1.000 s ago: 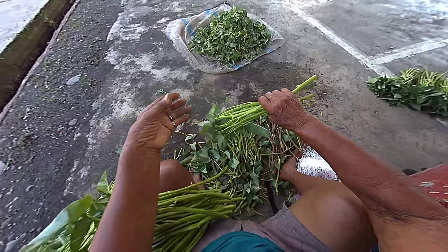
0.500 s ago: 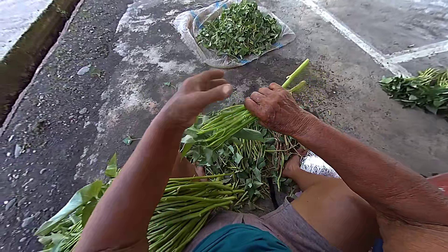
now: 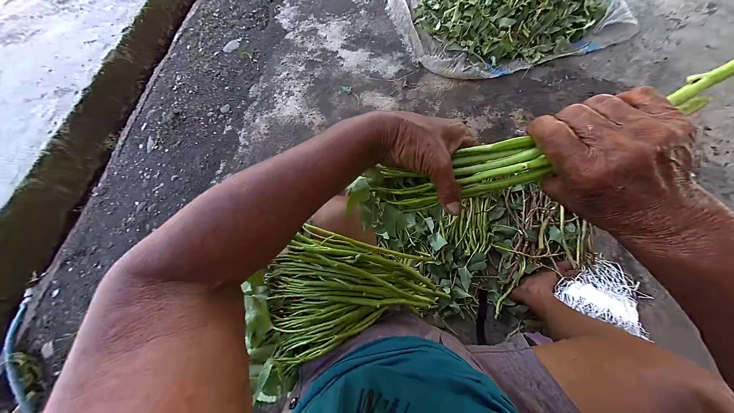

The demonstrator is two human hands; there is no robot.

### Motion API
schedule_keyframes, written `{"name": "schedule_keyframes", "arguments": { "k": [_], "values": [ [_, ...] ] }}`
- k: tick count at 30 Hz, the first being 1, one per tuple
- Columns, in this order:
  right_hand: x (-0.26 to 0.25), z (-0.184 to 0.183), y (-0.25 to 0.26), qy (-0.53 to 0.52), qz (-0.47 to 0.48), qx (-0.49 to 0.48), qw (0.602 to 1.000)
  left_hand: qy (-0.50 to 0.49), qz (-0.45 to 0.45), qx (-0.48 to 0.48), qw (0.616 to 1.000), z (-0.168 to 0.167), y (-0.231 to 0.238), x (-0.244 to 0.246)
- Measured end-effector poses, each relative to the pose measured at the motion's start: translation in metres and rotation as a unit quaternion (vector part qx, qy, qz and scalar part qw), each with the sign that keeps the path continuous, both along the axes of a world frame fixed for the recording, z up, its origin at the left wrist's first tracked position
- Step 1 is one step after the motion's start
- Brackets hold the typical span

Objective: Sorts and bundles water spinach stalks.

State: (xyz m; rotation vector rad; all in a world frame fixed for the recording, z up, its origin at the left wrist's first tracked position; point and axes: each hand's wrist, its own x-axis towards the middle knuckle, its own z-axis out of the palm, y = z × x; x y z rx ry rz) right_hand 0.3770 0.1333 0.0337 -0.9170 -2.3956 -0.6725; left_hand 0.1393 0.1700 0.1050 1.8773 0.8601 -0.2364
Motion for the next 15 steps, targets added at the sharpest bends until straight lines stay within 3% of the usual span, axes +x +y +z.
{"name": "schedule_keyframes", "arguments": {
  "k": [1,3,6,8,11,15],
  "values": [
    [-0.009,-0.005,-0.003,0.013,-0.013,-0.007,1.000,-0.029,-0.034,0.029,0.999,-0.007,0.006,-0.012],
    [-0.030,-0.015,-0.012,0.051,-0.027,-0.037,0.998,0.035,-0.077,0.123,0.989,0.003,0.005,-0.025],
    [-0.073,-0.038,-0.026,0.124,-0.023,-0.084,0.988,0.211,-0.154,0.316,0.912,0.024,-0.016,-0.040],
    [-0.105,-0.060,-0.037,0.177,-0.001,-0.112,0.978,0.261,-0.167,0.399,0.863,0.017,-0.039,-0.059],
    [-0.142,-0.088,-0.060,0.221,0.040,-0.152,0.962,0.281,-0.168,0.421,0.846,-0.004,-0.076,-0.090],
    [-0.161,-0.110,-0.073,0.187,0.051,-0.198,0.961,0.268,-0.126,0.365,0.883,-0.043,-0.092,-0.118]
  ]
}}
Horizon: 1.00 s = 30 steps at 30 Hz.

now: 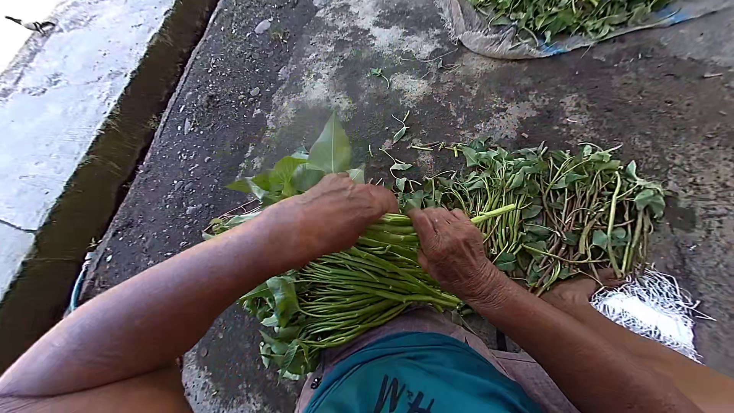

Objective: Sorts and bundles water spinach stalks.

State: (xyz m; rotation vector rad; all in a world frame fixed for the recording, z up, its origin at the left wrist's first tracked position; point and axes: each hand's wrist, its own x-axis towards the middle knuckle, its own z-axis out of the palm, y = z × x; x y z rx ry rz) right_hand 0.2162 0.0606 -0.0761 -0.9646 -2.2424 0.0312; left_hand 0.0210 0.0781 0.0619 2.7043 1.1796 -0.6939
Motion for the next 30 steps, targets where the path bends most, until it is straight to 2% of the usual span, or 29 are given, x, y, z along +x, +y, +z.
{"name": "schedule_keyframes", "arguments": {
  "k": [2,5,7,11,17,19,22,23,26,30],
  "values": [
    [-0.002,-0.009,0.002,-0.023,0.000,-0.022,0.999,-0.019,0.029,-0.030,0.999,-0.019,0.004,-0.011],
    [-0.005,-0.021,0.004,-0.037,-0.005,-0.044,0.998,-0.103,0.048,-0.054,0.992,-0.036,0.007,-0.028],
    [-0.006,-0.025,0.003,-0.037,-0.011,-0.052,0.998,-0.144,0.042,0.009,0.989,-0.045,-0.002,-0.031],
    [-0.007,-0.033,0.002,-0.034,-0.015,-0.079,0.996,-0.129,0.057,0.179,0.974,-0.073,-0.023,-0.032],
    [-0.006,-0.037,-0.002,-0.018,-0.013,-0.087,0.996,-0.243,0.052,0.280,0.927,-0.111,-0.010,-0.060],
    [0.002,-0.032,0.004,-0.019,0.020,-0.141,0.990,-0.242,0.066,0.287,0.925,-0.112,-0.005,-0.057],
    [0.029,-0.006,0.023,-0.041,0.091,-0.295,0.950,-0.221,0.095,0.286,0.928,-0.113,-0.001,-0.052],
    [0.035,0.005,0.026,-0.036,0.103,-0.304,0.947,-0.219,0.099,0.285,0.928,-0.113,-0.001,-0.051],
    [0.027,0.022,0.013,0.008,0.121,-0.193,0.974,-0.222,0.105,0.283,0.927,-0.113,0.001,-0.048],
    [-0.007,-0.007,-0.009,0.019,0.108,-0.111,0.988,-0.227,0.099,0.289,0.925,-0.111,0.002,-0.043]
  ]
}}
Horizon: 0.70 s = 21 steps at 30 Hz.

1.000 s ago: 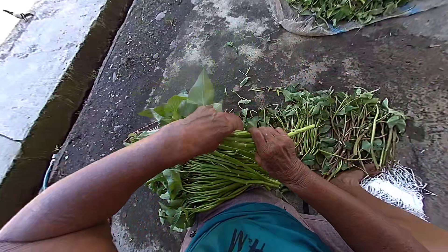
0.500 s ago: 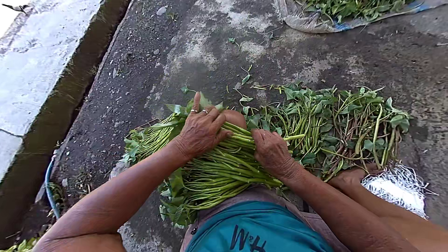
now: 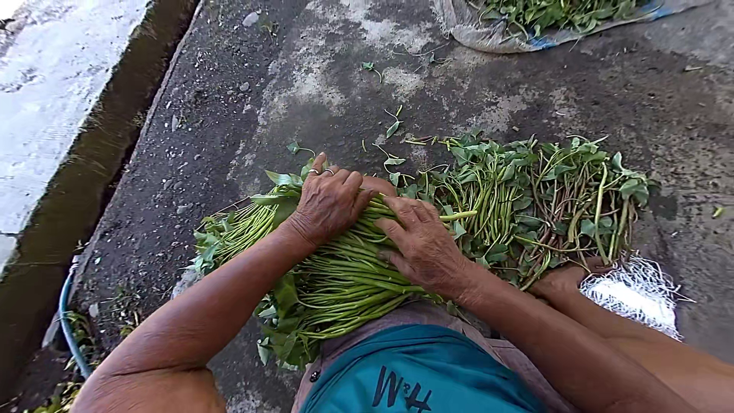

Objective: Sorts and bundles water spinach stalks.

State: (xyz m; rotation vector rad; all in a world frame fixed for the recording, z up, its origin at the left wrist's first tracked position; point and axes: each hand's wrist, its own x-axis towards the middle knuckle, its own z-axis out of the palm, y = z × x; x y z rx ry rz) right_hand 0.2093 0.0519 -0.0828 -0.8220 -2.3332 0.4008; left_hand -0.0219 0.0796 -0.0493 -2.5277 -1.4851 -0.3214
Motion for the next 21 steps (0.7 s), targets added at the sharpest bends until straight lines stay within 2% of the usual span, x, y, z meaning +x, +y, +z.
{"name": "schedule_keyframes", "arguments": {
  "k": [5,9,14,18,21],
  "values": [
    [0.005,-0.014,0.013,0.028,0.012,0.023,0.999,0.017,0.030,-0.059,0.998,0.012,-0.020,0.001],
    [0.004,-0.004,0.008,0.070,0.000,-0.011,0.997,-0.005,0.009,0.013,1.000,-0.006,-0.018,-0.010],
    [-0.010,-0.007,0.007,0.008,-0.022,-0.002,1.000,-0.042,-0.002,0.042,0.998,-0.012,-0.002,-0.005],
    [-0.014,0.010,0.011,-0.010,-0.029,-0.064,0.997,-0.053,-0.009,0.047,0.997,-0.014,-0.001,-0.002],
    [-0.029,0.016,0.008,-0.014,-0.040,-0.067,0.997,-0.074,-0.012,0.028,0.997,-0.015,0.001,-0.001]
  ]
}}
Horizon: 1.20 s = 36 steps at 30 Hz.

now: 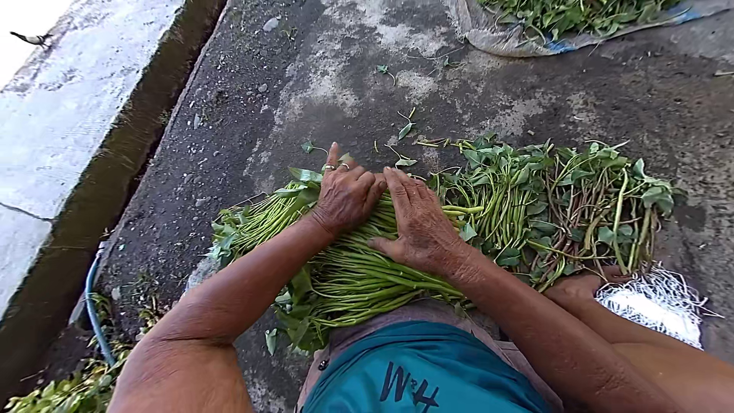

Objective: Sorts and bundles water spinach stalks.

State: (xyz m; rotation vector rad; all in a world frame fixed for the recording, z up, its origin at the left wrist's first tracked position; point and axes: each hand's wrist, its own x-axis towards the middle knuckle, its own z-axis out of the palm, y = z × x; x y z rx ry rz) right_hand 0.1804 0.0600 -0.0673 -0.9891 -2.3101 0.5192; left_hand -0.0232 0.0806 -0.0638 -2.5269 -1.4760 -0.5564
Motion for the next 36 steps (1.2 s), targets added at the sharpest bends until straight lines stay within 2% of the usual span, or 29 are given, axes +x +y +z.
{"name": "schedule_keyframes", "arguments": {
  "k": [3,6,7,8,10,11,13,14,15,17,19,20,21,23,24,25,28,29,31,34,36],
  "values": [
    [-0.016,-0.019,-0.008,-0.023,-0.015,0.064,0.998,-0.105,0.039,-0.053,0.992,0.011,-0.004,-0.006],
    [-0.020,-0.028,-0.012,-0.050,-0.038,0.097,0.993,-0.193,0.049,-0.045,0.979,0.062,-0.033,-0.014],
    [-0.020,-0.028,-0.012,-0.054,-0.041,0.097,0.993,-0.219,0.035,-0.073,0.972,0.082,-0.055,-0.012],
    [-0.020,-0.029,-0.013,-0.058,-0.043,0.096,0.993,-0.247,0.017,-0.140,0.959,0.098,-0.082,-0.008],
    [-0.024,-0.030,-0.015,-0.060,-0.041,0.089,0.993,-0.268,-0.028,-0.372,0.888,0.106,-0.135,-0.004],
    [-0.025,-0.029,-0.014,-0.059,-0.037,0.087,0.994,-0.218,-0.035,-0.494,0.841,0.100,-0.156,-0.002],
    [-0.027,-0.028,-0.014,-0.056,-0.030,0.086,0.994,-0.092,0.039,-0.681,0.725,0.080,-0.180,0.001],
    [-0.027,-0.028,-0.015,-0.054,-0.026,0.084,0.995,-0.051,0.104,-0.705,0.699,0.069,-0.189,0.002],
    [-0.027,-0.028,-0.017,-0.054,-0.021,0.079,0.995,-0.025,0.168,-0.698,0.695,0.061,-0.196,0.002],
    [-0.028,-0.028,-0.019,-0.056,-0.021,0.073,0.995,-0.038,0.266,-0.634,0.725,0.044,-0.209,0.003],
    [-0.029,-0.028,-0.020,-0.053,-0.027,0.070,0.996,-0.110,0.342,-0.517,0.777,0.026,-0.222,0.009],
    [-0.028,-0.027,-0.020,-0.052,-0.030,0.068,0.996,-0.162,0.378,-0.464,0.785,0.016,-0.225,0.013],
    [-0.028,-0.026,-0.021,-0.051,-0.032,0.066,0.996,-0.227,0.410,-0.425,0.774,0.007,-0.226,0.017],
    [-0.027,-0.026,-0.023,-0.048,-0.037,0.065,0.996,-0.369,0.458,-0.375,0.716,-0.003,-0.222,0.025],
    [-0.027,-0.026,-0.023,-0.047,-0.041,0.070,0.996,-0.419,0.470,-0.351,0.693,-0.005,-0.219,0.028],
    [-0.026,-0.027,-0.024,-0.046,-0.045,0.074,0.995,-0.442,0.475,-0.322,0.689,-0.007,-0.216,0.029],
    [-0.024,-0.028,-0.026,-0.036,-0.058,0.077,0.995,-0.395,0.465,-0.255,0.750,-0.008,-0.201,0.020],
    [-0.024,-0.028,-0.026,-0.031,-0.063,0.078,0.994,-0.397,0.461,-0.266,0.747,-0.005,-0.193,0.017],
    [-0.022,-0.028,-0.026,-0.016,-0.069,0.066,0.995,-0.493,0.456,-0.281,0.686,0.001,-0.179,0.020],
    [-0.018,-0.027,-0.024,0.007,-0.076,0.039,0.996,-0.674,0.432,-0.190,0.568,0.007,-0.162,0.042],
    [-0.013,-0.027,-0.022,0.017,-0.081,0.028,0.996,-0.712,0.430,-0.153,0.534,0.010,-0.155,0.053]
  ]
}}
